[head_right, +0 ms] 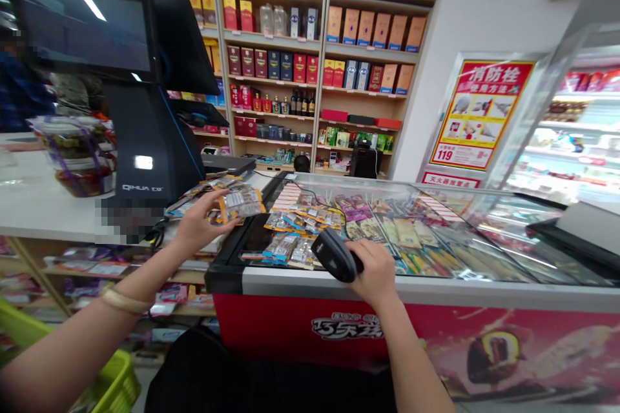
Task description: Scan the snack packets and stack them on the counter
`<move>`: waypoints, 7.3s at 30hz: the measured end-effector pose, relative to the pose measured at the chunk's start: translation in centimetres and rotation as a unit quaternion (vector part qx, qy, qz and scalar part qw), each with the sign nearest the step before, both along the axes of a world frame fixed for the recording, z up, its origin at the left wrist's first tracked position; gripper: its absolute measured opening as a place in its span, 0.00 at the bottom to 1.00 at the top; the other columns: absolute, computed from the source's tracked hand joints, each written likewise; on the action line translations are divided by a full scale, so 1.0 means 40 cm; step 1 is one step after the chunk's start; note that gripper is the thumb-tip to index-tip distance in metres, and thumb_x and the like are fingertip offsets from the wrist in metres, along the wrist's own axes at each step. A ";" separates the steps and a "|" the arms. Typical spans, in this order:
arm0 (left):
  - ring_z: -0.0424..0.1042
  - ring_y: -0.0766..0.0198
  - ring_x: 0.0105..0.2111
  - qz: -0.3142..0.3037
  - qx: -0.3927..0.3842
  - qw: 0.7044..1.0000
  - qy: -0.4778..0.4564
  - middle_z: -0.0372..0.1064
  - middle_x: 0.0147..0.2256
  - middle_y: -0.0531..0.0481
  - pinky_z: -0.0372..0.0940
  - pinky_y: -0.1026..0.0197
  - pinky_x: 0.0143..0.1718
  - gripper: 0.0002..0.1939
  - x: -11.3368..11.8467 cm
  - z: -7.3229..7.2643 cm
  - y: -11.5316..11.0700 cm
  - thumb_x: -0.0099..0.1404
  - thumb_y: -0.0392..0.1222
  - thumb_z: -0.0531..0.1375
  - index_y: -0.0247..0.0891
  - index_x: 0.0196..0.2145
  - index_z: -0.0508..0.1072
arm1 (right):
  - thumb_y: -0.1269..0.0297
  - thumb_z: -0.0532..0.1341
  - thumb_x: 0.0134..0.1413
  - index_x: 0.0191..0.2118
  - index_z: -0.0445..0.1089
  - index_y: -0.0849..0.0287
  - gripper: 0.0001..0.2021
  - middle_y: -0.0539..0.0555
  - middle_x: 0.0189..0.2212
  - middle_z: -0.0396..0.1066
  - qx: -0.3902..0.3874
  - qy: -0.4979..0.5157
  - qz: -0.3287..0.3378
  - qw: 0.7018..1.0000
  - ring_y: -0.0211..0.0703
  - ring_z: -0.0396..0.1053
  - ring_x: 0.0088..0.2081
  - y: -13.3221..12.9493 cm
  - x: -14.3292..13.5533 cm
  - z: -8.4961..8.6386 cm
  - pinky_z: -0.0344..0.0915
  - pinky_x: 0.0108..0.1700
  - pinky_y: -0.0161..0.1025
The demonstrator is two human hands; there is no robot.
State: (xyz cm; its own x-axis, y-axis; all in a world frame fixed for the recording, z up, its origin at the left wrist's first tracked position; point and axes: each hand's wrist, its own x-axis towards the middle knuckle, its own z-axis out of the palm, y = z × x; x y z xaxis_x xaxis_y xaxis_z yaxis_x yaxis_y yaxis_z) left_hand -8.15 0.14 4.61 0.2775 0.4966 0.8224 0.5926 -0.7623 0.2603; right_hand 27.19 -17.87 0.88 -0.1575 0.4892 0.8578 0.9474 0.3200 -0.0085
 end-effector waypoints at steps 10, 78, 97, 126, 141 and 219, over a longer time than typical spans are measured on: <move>0.71 0.55 0.50 -0.145 0.049 0.982 0.110 0.71 0.50 0.42 0.65 0.54 0.53 0.29 0.081 0.039 -0.125 0.57 0.45 0.64 0.40 0.55 0.65 | 0.72 0.57 0.42 0.35 0.72 0.57 0.12 0.53 0.28 0.72 -0.083 -0.012 0.008 0.996 0.43 0.67 0.31 0.022 -0.013 0.065 0.57 0.34 0.37; 0.67 0.52 0.50 0.104 -0.047 0.990 -0.088 0.63 0.52 0.38 0.66 0.52 0.50 0.29 0.020 -0.037 0.086 0.52 0.41 0.62 0.35 0.52 0.64 | 0.71 0.57 0.45 0.37 0.72 0.58 0.12 0.54 0.29 0.72 -0.026 -0.008 -0.032 0.999 0.44 0.69 0.33 0.021 0.025 -0.008 0.59 0.36 0.38; 0.65 0.57 0.56 -0.231 -0.042 0.962 0.139 0.66 0.56 0.42 0.60 0.54 0.59 0.33 0.174 0.007 -0.105 0.54 0.35 0.62 0.38 0.58 0.62 | 0.72 0.59 0.44 0.37 0.72 0.56 0.12 0.52 0.30 0.73 -0.186 -0.061 0.037 0.980 0.42 0.68 0.33 0.026 -0.035 0.082 0.57 0.37 0.37; 0.67 0.52 0.43 -0.018 -0.112 0.978 0.174 0.67 0.41 0.44 0.58 0.50 0.46 0.22 0.489 -0.193 -0.245 0.49 0.56 0.69 0.39 0.36 0.72 | 0.70 0.57 0.45 0.37 0.71 0.58 0.11 0.55 0.29 0.72 -0.035 -0.009 -0.086 0.996 0.45 0.69 0.33 -0.015 0.151 -0.042 0.61 0.36 0.38; 0.66 0.42 0.50 0.336 -0.168 0.924 0.071 0.67 0.49 0.34 0.59 0.45 0.48 0.25 0.001 0.009 0.050 0.60 0.52 0.57 0.36 0.50 0.69 | 0.71 0.56 0.44 0.37 0.72 0.57 0.13 0.55 0.30 0.74 0.002 -0.047 -0.074 0.996 0.46 0.71 0.33 0.001 0.132 -0.037 0.61 0.36 0.38; 0.65 0.48 0.49 0.181 -0.149 0.970 0.058 0.66 0.48 0.39 0.59 0.49 0.49 0.23 0.170 -0.111 -0.107 0.62 0.53 0.56 0.38 0.51 0.67 | 0.72 0.57 0.43 0.38 0.72 0.57 0.14 0.54 0.32 0.74 -0.068 -0.035 -0.037 0.996 0.44 0.69 0.35 0.022 0.030 -0.008 0.57 0.38 0.38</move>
State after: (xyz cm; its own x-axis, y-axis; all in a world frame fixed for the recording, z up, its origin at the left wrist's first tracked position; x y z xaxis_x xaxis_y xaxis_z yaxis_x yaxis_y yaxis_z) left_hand -1.33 -4.15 0.17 0.1222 0.7899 0.6009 0.8462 -0.3993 0.3528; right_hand 28.41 -17.00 0.56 -0.1733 0.6132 0.7707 0.9680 0.2501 0.0187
